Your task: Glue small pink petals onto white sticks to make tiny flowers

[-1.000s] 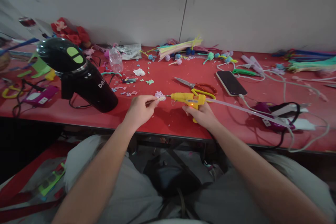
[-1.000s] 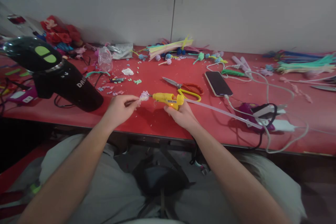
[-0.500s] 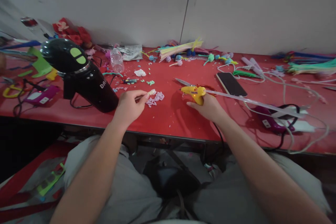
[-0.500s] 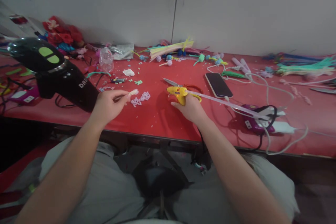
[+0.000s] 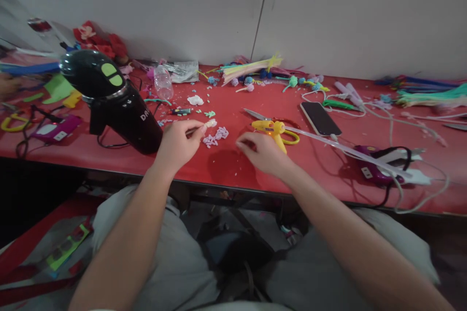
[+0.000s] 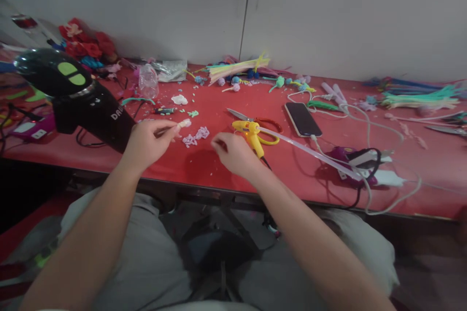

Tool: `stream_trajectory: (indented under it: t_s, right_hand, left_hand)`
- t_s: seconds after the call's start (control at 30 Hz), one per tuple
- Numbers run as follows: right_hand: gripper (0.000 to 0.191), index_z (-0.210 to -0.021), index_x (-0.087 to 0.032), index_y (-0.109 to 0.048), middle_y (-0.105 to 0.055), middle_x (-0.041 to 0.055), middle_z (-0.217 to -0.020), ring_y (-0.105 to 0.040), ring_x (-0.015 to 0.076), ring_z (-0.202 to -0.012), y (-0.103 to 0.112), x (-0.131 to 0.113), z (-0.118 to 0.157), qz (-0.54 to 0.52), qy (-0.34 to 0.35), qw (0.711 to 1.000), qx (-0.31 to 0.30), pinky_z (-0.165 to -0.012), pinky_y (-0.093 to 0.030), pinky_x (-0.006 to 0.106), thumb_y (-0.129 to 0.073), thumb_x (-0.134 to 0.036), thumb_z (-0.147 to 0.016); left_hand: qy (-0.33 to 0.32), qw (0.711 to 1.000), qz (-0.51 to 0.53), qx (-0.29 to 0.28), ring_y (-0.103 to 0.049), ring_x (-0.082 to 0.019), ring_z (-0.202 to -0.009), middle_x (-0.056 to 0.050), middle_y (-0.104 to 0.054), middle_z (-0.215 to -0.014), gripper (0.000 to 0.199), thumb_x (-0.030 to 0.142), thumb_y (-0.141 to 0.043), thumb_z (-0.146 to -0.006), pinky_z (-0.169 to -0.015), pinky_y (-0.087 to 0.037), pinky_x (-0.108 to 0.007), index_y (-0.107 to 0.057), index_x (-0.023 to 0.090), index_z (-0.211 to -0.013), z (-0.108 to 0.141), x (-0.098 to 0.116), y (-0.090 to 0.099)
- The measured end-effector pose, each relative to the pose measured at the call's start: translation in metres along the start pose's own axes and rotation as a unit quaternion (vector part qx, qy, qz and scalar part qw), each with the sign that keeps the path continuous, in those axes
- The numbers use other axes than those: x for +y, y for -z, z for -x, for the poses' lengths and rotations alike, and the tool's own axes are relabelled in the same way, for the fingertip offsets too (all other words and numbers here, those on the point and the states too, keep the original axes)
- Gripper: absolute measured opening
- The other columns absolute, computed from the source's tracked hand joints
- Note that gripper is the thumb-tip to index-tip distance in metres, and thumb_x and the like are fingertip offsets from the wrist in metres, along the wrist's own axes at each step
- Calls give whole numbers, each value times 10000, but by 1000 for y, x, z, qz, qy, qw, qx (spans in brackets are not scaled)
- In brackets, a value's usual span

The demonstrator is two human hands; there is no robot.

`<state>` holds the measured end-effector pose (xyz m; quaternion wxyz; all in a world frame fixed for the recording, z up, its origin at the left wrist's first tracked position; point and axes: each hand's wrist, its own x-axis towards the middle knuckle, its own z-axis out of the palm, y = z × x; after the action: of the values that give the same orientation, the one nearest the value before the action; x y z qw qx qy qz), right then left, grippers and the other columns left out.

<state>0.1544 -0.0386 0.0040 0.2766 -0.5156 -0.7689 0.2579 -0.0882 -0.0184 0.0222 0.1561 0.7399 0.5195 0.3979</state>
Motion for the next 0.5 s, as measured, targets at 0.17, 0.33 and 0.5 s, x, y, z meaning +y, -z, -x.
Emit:
stream_trajectory:
  t_s: [0.17,0.33,0.5]
  right_hand:
    - [146,-886,-199,-726,-782,85,-946,-679,200,-832,-38,-16,-55,91,-94,991,-33,-711,-454,290,-680,-316,-959]
    - [162,-915,-208,-726,-772,93,-941,-671,212,-793,-54,-20,-57,111,-122,985,-48,-624,-402,290,-693,-362,-954]
    - [113,-917,-189,-714,-768,120,-999,-676,227,-862,-59,-13,-57,113,-103,987,-50,-671,-414,296,-638,-250,-975]
  left_hand:
    - [15,1000,13,14,-738,-168,-702,-37,-800,-793,159,255,-672,-910,-697,-556,-249,-805,169,-891,3,4,6]
    - [40,999,33,9,-743,-172,-705,-27,-796,-787,140,240,-675,-906,-702,-570,-254,-801,182,-891,6,5,9]
    - [57,998,39,-7,-746,-177,-716,-34,-802,-811,143,249,-667,-907,-727,-577,-265,-793,183,-891,6,5,7]
